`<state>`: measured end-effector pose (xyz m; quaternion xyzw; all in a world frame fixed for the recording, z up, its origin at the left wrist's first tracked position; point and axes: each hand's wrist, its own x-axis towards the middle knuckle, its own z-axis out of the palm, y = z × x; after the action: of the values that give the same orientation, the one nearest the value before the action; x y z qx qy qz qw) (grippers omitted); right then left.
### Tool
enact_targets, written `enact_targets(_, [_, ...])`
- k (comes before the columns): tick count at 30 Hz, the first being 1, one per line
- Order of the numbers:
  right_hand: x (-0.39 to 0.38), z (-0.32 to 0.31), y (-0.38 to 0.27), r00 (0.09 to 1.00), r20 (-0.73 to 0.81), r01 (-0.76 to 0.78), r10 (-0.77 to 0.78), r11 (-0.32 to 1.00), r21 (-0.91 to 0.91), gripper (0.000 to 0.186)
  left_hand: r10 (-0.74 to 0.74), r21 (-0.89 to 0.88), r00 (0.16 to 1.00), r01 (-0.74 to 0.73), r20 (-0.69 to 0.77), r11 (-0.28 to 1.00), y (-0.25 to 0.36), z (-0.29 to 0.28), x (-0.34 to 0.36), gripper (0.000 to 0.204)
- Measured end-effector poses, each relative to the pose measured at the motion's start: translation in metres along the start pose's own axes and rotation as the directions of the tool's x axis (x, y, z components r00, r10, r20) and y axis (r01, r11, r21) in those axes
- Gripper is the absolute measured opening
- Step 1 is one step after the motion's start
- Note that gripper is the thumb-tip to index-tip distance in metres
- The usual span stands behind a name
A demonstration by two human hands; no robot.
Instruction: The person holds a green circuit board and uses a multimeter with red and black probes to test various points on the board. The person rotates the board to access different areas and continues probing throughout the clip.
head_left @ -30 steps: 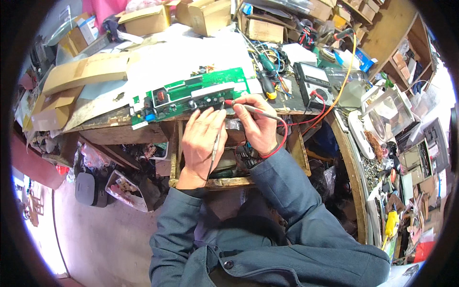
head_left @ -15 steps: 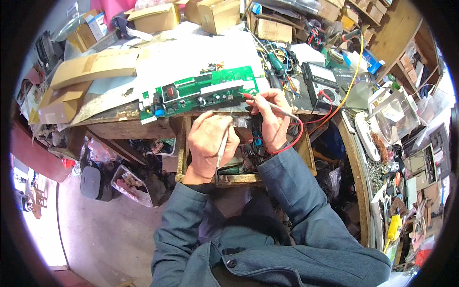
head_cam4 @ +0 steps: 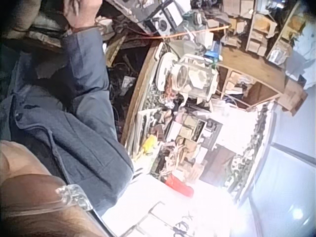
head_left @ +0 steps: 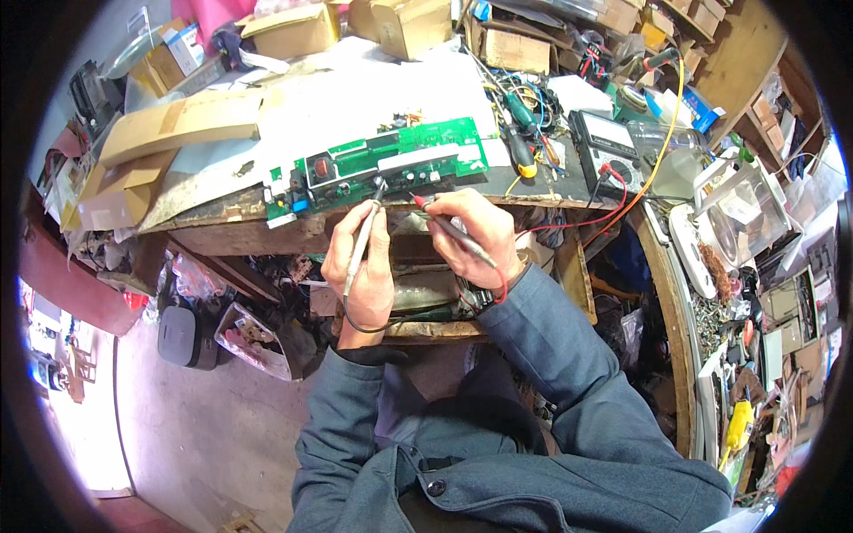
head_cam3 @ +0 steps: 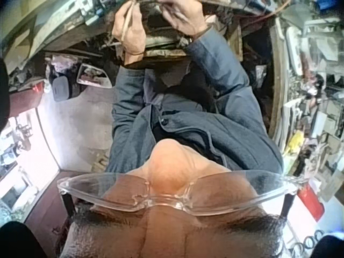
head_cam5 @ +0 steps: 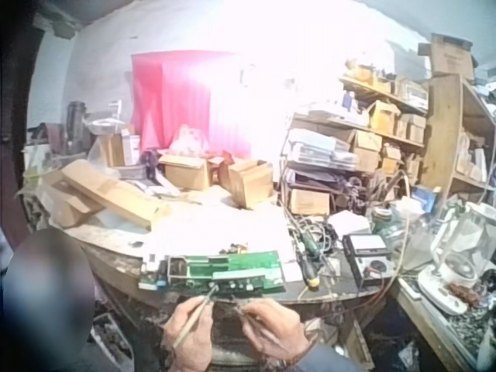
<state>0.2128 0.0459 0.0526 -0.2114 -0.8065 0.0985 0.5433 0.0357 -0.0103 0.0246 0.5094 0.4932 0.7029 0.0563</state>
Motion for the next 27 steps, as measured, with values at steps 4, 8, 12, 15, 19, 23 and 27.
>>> enact_targets(4, [0.001, 0.004, -0.006, 0.997, 0.038, 0.066, -0.064, 0.995, -0.073, 0.033, 0.048, 0.01, 0.999, -0.048, -0.015, 0.999, -0.003, 0.001, 0.0, 0.02])
enact_targets(8, [-0.001, 0.007, -0.004, 0.994, 0.046, 0.104, -0.098, 0.986, -0.131, 0.033, 0.015, -0.054, 1.0, -0.016, -0.017, 0.998, -0.014, 0.002, -0.006, 0.018])
enact_targets(12, [-0.001, 0.008, -0.005, 0.995, 0.043, 0.097, -0.092, 0.987, -0.131, 0.033, 0.055, 0.051, 0.998, -0.055, 0.014, 0.997, -0.008, 0.002, -0.004, 0.017])
enact_targets(15, [-0.001, 0.007, -0.005, 0.996, 0.045, 0.088, -0.083, 0.987, -0.133, 0.033, 0.068, 0.048, 0.998, -0.068, 0.01, 0.996, -0.006, 0.002, -0.002, 0.017])
enact_targets(19, [-0.002, 0.009, -0.003, 0.995, 0.039, 0.097, -0.092, 0.985, -0.144, 0.034, 0.053, 0.084, 0.998, -0.055, 0.032, 0.995, -0.003, 0.002, 0.0, 0.018])
enact_targets(23, [-0.001, 0.008, -0.005, 0.99, 0.051, 0.14, -0.133, 0.971, -0.195, 0.035, 0.054, 0.091, 0.997, -0.058, 0.052, 0.994, -0.002, 0.001, 0.0, 0.018])
enact_targets(27, [0.002, 0.011, -0.004, 0.978, 0.051, 0.207, -0.2, 0.955, -0.211, 0.034, 0.111, 0.109, 0.993, -0.115, 0.046, 0.987, -0.001, 0.0, 0.0, 0.018])
